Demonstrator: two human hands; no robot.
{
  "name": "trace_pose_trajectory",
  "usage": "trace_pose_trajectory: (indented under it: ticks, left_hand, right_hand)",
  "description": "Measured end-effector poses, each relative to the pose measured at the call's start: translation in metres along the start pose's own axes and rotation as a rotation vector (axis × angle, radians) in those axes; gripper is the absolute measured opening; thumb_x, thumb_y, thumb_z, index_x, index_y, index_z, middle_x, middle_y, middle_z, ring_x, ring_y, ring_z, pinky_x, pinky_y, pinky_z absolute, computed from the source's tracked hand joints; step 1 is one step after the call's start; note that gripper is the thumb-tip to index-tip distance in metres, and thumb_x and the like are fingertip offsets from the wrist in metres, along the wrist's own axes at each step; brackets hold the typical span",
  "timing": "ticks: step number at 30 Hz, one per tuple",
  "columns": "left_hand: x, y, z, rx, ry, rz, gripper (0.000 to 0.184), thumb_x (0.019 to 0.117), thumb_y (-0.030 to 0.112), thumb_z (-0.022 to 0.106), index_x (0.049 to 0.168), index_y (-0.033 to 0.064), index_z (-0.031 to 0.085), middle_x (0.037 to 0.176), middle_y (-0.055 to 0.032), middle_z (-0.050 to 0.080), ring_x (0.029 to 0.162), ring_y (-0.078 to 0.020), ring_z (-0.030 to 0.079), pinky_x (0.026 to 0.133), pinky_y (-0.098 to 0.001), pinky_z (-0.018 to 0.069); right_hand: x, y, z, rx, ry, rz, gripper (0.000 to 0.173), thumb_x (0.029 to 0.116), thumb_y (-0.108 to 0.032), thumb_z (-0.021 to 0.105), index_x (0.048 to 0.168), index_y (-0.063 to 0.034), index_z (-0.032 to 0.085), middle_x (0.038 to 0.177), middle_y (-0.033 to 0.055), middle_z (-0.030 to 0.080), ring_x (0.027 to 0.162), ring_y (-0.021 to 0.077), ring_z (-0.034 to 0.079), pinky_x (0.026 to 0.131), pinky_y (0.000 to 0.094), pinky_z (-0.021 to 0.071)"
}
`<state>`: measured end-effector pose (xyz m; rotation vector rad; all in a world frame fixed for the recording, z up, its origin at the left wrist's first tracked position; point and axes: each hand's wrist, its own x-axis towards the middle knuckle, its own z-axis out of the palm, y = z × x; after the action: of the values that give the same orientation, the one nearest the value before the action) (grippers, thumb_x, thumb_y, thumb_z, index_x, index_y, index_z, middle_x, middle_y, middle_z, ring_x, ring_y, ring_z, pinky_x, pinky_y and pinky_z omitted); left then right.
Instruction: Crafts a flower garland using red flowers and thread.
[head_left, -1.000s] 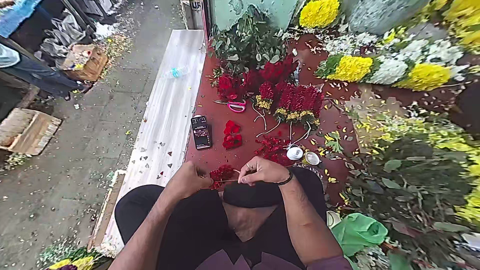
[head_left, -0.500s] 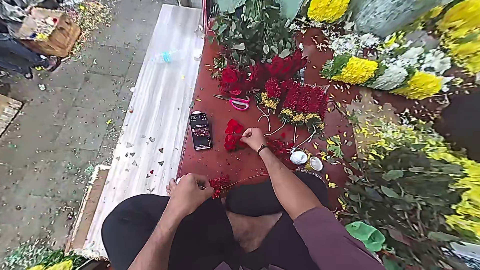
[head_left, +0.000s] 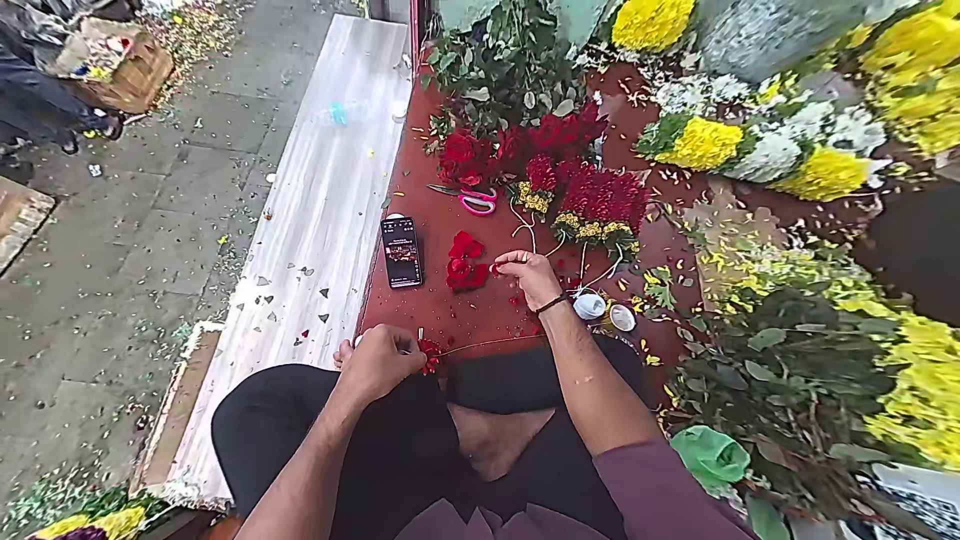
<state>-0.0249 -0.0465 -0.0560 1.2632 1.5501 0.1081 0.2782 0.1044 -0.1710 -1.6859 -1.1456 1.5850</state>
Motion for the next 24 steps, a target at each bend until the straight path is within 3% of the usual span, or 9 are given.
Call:
trace_pose_trajectory:
  ticks: [4,8,13,15,17,20,22,24]
  left_hand:
    - [0.002,-0.001,0.001,-0.004,-0.002,0.01,0.02,0.0873,0.037,0.075,0.08,0.018,0.075,0.07,0.0035,0.069,0.065,-0.0118,0.065,0.066,-0.0435,0.0561]
    - [0.004,-0.002,0.002,0.005,-0.008,0.001,0.02,0.0867,0.037,0.075,0.08,0.018,0.075,0.07,0.0027,0.069,0.065,-0.0128,0.066,0.065,-0.0448,0.0562]
    - [0.003,-0.002,0.002,0.007,-0.003,-0.001,0.019,0.0867,0.036,0.074,0.079,0.0186,0.074,0.07,0.0036,0.068,0.065,-0.0126,0.065,0.065,-0.0449,0.0547]
    - [0.004,-0.002,0.001,0.014,-0.012,-0.01,0.019,0.0868,0.037,0.074,0.079,0.0199,0.075,0.071,0.0043,0.069,0.066,-0.0121,0.065,0.067,-0.0452,0.055]
    - [0.004,0.0,0.001,0.013,-0.019,-0.015,0.019,0.0874,0.037,0.074,0.079,0.0198,0.074,0.071,0.0044,0.068,0.066,-0.0121,0.065,0.066,-0.0453,0.0544]
    - [0.004,0.0,0.002,0.002,-0.03,-0.01,0.019,0.0881,0.036,0.073,0.08,0.019,0.075,0.071,0.0039,0.069,0.066,-0.0118,0.065,0.066,-0.0441,0.0552]
    - [0.004,0.0,0.002,0.003,-0.033,-0.011,0.018,0.088,0.036,0.073,0.081,0.0195,0.075,0.071,0.0042,0.069,0.065,-0.0115,0.065,0.066,-0.0438,0.0549]
    - [0.004,0.0,0.002,-0.002,-0.034,-0.011,0.018,0.0884,0.036,0.073,0.081,0.0196,0.075,0.071,0.0047,0.069,0.065,-0.0108,0.064,0.065,-0.0426,0.0552]
  right_hand:
    - [-0.026,-0.007,0.0,0.085,-0.052,-0.016,0.044,0.0868,0.005,0.064,0.129,-0.0054,0.067,0.099,0.0119,0.075,0.07,0.0151,0.064,0.055,0.028,0.0475]
    - [-0.051,-0.013,0.002,0.154,-0.09,0.032,0.023,0.0986,-0.003,0.059,0.12,-0.0033,0.067,0.103,0.0166,0.073,0.076,0.0239,0.072,0.065,0.0375,0.0612]
    - [-0.051,-0.013,0.005,0.192,-0.094,0.09,0.035,0.0983,0.002,0.053,0.131,-0.0056,0.063,0.112,0.0183,0.069,0.083,0.0301,0.073,0.068,0.0448,0.0635]
    - [-0.042,-0.01,0.006,0.211,-0.062,0.125,0.027,0.0986,0.0,0.056,0.124,-0.001,0.066,0.111,0.0204,0.071,0.085,0.0333,0.075,0.068,0.0478,0.0648]
    - [-0.038,-0.006,0.003,0.139,-0.037,0.108,0.02,0.0969,-0.005,0.064,0.115,-0.0023,0.071,0.106,0.016,0.074,0.083,0.0276,0.074,0.065,0.0424,0.0629]
    - [-0.036,0.0,0.0,0.062,0.003,0.013,0.019,0.0896,-0.007,0.074,0.109,-0.006,0.074,0.095,0.0082,0.074,0.068,0.014,0.062,0.054,0.0284,0.0474]
    - [-0.031,0.0,-0.001,0.111,-0.012,0.005,0.026,0.0887,-0.003,0.073,0.114,-0.0026,0.071,0.096,0.0106,0.073,0.064,0.0131,0.06,0.053,0.0267,0.0483]
    - [-0.03,-0.003,-0.002,0.144,-0.03,0.03,0.029,0.0895,0.0,0.071,0.119,-0.0009,0.07,0.099,0.0133,0.073,0.068,0.0165,0.065,0.057,0.0298,0.055]
